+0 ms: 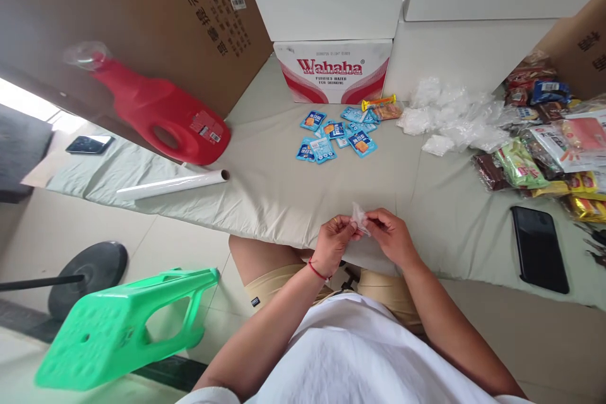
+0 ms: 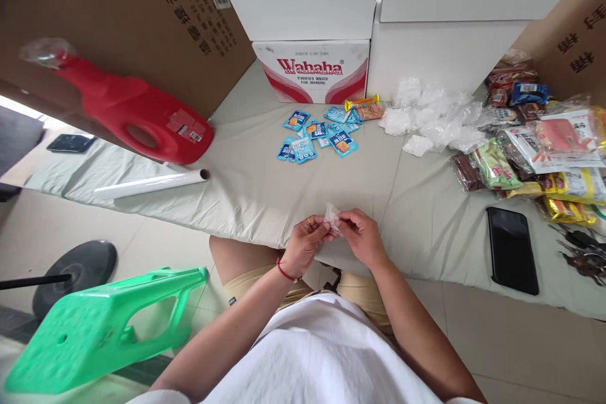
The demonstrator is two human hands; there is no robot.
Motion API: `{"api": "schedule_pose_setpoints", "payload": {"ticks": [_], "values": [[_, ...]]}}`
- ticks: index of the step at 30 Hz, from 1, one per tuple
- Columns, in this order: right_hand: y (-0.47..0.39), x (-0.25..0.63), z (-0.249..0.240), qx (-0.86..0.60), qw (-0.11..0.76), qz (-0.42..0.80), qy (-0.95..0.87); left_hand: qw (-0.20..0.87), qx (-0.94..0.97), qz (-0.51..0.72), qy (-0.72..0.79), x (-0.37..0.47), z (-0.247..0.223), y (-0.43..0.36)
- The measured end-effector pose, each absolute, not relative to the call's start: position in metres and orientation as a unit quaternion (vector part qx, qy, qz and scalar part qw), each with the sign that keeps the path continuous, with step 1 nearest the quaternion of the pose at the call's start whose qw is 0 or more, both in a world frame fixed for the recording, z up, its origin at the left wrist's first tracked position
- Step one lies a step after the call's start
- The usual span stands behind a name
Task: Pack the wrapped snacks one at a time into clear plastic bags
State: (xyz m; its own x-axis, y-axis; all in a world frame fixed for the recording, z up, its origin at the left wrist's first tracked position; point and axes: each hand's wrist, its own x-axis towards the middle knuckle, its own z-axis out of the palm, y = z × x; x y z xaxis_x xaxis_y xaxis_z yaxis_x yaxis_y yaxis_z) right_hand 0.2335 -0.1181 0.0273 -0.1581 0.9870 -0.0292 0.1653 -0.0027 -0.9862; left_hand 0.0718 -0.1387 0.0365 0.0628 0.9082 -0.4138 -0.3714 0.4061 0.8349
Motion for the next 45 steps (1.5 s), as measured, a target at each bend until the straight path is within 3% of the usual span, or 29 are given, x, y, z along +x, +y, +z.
{"api": "schedule_pose_setpoints", "payload": {"ticks": [5, 9, 13, 18, 20, 27, 38, 45], "values": [[-0.115, 0.263, 0.037, -0.518, 0.468, 0.637, -0.327, 0.714, 0.221, 0.486, 0.454, 0.059, 0.040, -0.135], [-0.118, 0.282, 0.043, -0.513, 0.463, 0.671, -0.267, 0.747, 0.171, 0.480, 0.427, 0.050, 0.045, -0.131], [-0.127, 0.283, 0.036, -0.550, 0.447, 0.621, -0.334, 0.733, 0.167, 0.481, 0.451, 0.053, 0.046, -0.130], [-0.132, 0.284, 0.043, -0.638, 0.469, 0.305, -0.529, 0.663, 0.283, 0.476, 0.505, 0.058, 0.044, -0.134], [-0.132, 0.283, 0.053, -0.618, 0.473, 0.255, -0.574, 0.644, 0.317, 0.472, 0.512, 0.058, 0.043, -0.136], [-0.126, 0.252, 0.055, -0.482, 0.385, 0.372, -0.693, 0.659, 0.336, 0.464, 0.486, 0.062, 0.052, -0.139], [-0.138, 0.262, 0.053, -0.455, 0.451, 0.341, -0.687, 0.651, 0.217, 0.483, 0.543, 0.053, 0.049, -0.127], [-0.159, 0.283, 0.036, -0.474, 0.395, 0.364, -0.698, 0.619, 0.271, 0.452, 0.583, 0.048, 0.043, -0.128]]}}
